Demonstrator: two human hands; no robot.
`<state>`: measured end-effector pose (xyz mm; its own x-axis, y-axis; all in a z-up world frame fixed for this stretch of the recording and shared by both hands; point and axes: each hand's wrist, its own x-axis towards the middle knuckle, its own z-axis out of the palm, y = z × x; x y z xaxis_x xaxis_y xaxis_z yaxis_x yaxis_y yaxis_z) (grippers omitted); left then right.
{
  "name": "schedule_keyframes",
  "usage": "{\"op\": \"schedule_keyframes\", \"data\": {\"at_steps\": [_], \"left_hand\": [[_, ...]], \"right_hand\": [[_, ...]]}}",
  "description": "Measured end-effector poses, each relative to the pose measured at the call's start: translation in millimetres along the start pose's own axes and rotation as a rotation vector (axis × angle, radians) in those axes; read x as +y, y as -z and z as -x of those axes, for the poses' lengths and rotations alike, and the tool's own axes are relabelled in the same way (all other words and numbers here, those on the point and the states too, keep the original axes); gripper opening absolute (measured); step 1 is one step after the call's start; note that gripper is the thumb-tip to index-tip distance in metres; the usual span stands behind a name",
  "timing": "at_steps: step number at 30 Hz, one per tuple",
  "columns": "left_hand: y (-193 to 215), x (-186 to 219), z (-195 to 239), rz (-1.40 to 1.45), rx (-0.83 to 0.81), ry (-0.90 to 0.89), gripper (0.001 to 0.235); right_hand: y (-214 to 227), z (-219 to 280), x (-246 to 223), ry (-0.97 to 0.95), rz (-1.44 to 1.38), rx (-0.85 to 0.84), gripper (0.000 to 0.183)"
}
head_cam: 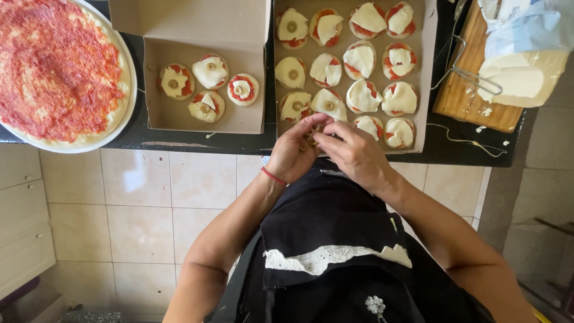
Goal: The person uses a wire cheese slicer to cut slices from a block of cheese and places them onto small dough rounds topped with tomato sauce in a cardboard box. They then add sliced green olives to the center of each mini pizza.
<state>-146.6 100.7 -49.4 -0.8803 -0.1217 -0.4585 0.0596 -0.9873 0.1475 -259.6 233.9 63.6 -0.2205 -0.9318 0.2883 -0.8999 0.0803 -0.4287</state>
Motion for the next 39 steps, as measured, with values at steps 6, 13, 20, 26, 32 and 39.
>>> {"op": "schedule_keyframes", "data": {"at_steps": [6, 13, 20, 26, 32, 39], "left_hand": [[-10, 8, -8, 0.044, 0.078, -0.1, 0.029], [-27, 12, -7, 0.058, 0.103, -0.146, 0.032], [-38, 26, -13, 0.061, 0.04, -0.16, 0.05], [-46, 33, -26, 0.039, -0.022, -0.153, 0.07], [-28, 16, -43, 0.017, 0.015, -0.091, 0.076], [59, -28, -83, 0.034, 0.078, -0.032, 0.054]], "right_hand": [[1, -25, 50, -0.297, -0.5, 0.072, 0.009], [-64, -59, 166, -0.058, 0.143, 0.042, 0.013], [-72, -44, 177, -0.043, 0.132, -0.074, 0.003], [-36, -55, 141, -0.107, -0.144, -0.005, 0.012], [-13, -58, 72, 0.124, 0.091, -0.051, 0.011], [-11, -39, 67, 0.0, -0.044, -0.029, 0.014]]}}
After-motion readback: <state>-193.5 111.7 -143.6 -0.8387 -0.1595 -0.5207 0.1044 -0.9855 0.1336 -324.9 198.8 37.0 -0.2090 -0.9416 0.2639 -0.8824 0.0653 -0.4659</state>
